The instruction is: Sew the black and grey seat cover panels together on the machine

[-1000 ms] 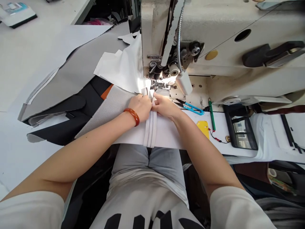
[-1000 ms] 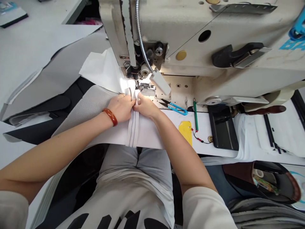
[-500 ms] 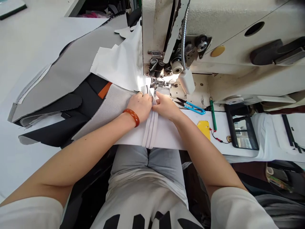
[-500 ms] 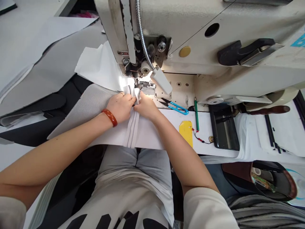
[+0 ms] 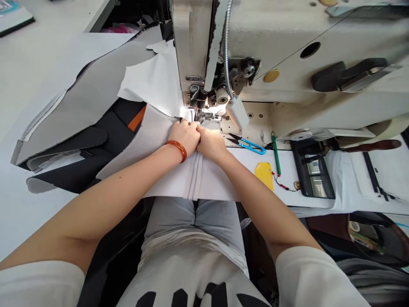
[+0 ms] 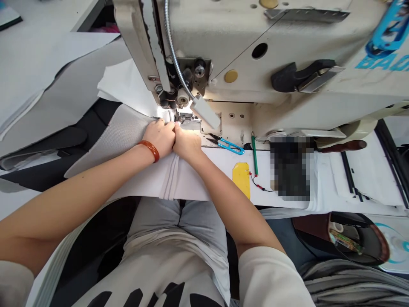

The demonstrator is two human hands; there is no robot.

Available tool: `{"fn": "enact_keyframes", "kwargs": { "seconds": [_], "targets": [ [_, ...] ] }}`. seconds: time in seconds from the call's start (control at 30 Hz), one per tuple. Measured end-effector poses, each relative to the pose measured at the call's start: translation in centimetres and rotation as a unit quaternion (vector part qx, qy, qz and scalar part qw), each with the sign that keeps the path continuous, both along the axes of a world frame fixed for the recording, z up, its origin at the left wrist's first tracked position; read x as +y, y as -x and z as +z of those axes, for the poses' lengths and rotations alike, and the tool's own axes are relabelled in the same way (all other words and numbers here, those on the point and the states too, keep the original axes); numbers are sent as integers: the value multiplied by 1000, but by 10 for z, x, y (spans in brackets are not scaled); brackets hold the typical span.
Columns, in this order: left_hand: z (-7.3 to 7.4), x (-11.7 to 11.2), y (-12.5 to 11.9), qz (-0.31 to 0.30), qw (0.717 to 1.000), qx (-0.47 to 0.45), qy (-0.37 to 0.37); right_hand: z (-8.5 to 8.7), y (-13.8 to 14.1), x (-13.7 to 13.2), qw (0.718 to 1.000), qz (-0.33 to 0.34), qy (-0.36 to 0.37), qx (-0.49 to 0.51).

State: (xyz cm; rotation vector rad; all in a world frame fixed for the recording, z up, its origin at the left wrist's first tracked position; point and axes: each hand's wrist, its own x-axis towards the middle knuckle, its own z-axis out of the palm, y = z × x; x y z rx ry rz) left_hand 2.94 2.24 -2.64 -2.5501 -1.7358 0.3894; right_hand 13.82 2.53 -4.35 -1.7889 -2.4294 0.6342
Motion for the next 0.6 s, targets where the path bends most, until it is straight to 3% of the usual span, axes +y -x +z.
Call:
{"fn": "enact_keyframes", "kwargs": {
  "seconds": [0.1, 0.17, 0.23, 0.27, 0.33, 0.43, 0.5, 0.6],
  "targets": [
    [-3, 7, 0, -1, 1000, 5, -27, 2, -5, -13, 999, -24, -30, 25],
    [-5, 11, -1, -2, 999, 4, -42, 5, -10, -36, 993, -50, -77, 78],
    [-6, 15, -1, -7, 999, 9, -47, 7, -12, -67, 972, -82, -108, 192],
    [-4, 17, -1, -9, 999, 15, -44, 8, -11, -84, 953, -95, -90, 274],
    [2, 18, 0, -13, 999, 29, -24, 8, -4, -115, 884, -110, 47, 452],
    [20, 8, 5, -40, 997, 61, -32, 5, 13, -136, 714, -141, 303, 616],
    [32, -6, 10, -60, 991, 71, -98, 4, 23, -129, 626, -186, 374, 659],
    [43, -20, 14, -35, 987, 64, -142, 3, 38, -95, 551, -213, 385, 709]
  ]
}}
